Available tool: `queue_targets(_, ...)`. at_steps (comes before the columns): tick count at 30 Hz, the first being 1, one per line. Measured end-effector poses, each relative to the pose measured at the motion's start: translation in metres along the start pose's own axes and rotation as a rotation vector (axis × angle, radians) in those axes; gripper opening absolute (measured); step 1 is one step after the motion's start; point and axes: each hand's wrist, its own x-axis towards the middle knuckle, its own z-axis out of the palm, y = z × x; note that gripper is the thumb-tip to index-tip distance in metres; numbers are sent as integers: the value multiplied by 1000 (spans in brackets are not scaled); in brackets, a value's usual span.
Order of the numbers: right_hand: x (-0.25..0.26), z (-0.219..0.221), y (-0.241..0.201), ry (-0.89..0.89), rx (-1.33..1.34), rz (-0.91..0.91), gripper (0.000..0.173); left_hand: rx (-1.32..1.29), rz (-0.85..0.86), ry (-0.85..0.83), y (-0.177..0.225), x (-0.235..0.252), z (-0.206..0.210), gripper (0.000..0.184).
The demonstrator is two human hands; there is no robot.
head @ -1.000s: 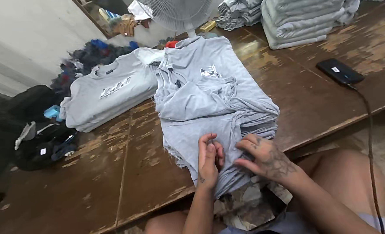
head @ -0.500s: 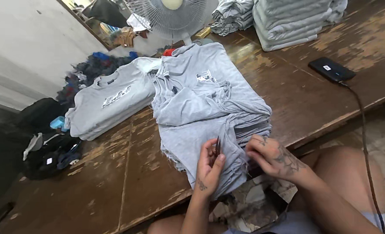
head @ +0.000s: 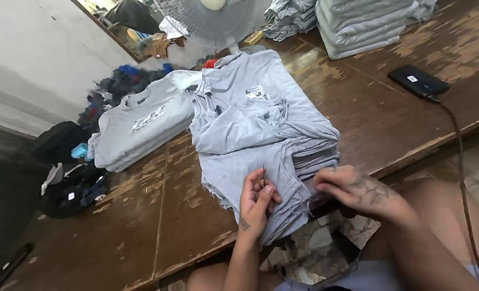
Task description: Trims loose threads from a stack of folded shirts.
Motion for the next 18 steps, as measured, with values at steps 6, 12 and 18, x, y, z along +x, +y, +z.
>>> queue_targets(6, 15, 37, -9, 174, -93, -42, 32, 74, 1, -2, 1, 8, 11, 41)
queue_targets(12, 15, 49, 7, 162, -167, -41, 13, 582, 121, -115, 6, -2, 5, 41)
queue_targets(18, 3, 34, 4, 199, -138, -124, 20, 934, 240, -245, 18, -5, 4, 35)
